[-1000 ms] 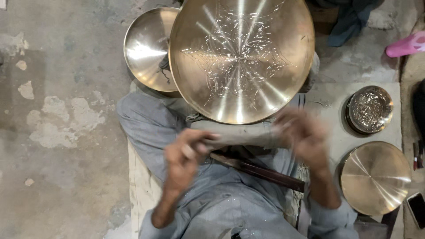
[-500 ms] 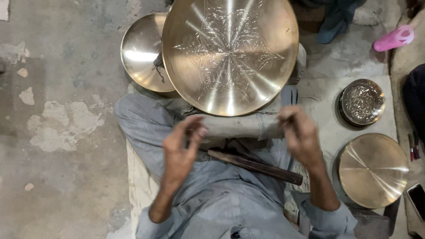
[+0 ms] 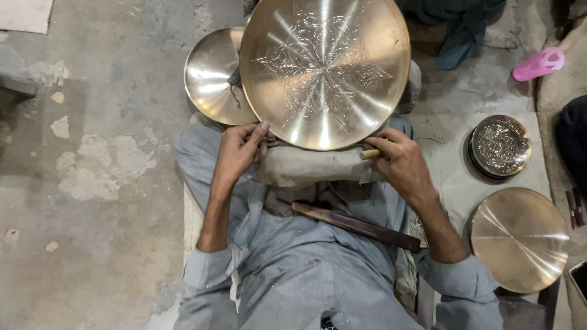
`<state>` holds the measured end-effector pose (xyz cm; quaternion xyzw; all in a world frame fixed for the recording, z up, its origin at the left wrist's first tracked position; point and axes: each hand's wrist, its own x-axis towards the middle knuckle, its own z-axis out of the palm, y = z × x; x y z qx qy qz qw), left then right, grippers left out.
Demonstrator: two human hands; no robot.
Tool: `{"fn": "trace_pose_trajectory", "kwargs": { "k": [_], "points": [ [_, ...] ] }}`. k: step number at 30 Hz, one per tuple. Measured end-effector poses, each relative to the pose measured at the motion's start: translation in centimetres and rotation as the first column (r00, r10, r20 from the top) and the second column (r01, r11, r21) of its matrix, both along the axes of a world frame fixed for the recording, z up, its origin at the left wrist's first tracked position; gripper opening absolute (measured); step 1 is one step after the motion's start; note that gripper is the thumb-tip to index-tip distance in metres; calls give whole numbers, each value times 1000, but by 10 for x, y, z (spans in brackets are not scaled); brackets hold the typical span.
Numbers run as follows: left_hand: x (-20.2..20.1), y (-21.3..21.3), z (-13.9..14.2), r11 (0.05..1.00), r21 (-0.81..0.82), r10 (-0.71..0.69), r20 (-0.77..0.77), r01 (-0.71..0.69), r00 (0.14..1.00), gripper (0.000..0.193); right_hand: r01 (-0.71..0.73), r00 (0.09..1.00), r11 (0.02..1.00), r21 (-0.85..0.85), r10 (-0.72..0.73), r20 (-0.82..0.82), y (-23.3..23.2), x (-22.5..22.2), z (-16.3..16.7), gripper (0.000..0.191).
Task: The person sits cross-legged on the floor with a brass plate resting on a cloth pad on their lap. They hold a chisel against the plate's surface with one hand and strike it with a wooden mallet held in the other hand, working repeatedly across the plate to deepen an engraved floral pattern, then rotate the plate and continue engraving with the chisel by hand.
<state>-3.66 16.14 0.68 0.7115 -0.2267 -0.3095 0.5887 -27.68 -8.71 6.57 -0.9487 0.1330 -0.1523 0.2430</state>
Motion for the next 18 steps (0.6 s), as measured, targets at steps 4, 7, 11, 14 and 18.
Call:
{"fn": "trace_pose_trajectory", "kwargs": {
  "k": [4, 7, 11, 14, 18],
  "points": [
    [12, -5, -5, 996, -50, -66, 59, 69, 996, 42, -22, 1000, 1000, -17, 21, -18, 3, 0, 4, 33],
    [16, -8, -4, 996, -57, -73, -12, 72, 997, 42, -25, 997, 999, -31, 22, -75, 5, -2, 3, 28],
    [18, -9, 3, 992, -95, -85, -21, 83, 996, 39, -105, 990, 994, -41, 100, -95, 10, -4, -1, 18],
    [15, -12, 7, 993, -50, -105, -26, 103, 994, 37, -163, 973, 984, -66, 149, -174, 20, -3, -2, 15],
    [2, -21, 6, 973, 61, -224, 57, 221, 973, 36, -186, 973, 982, 10, 186, -134, 33, -3, 6, 21]
  ]
}}
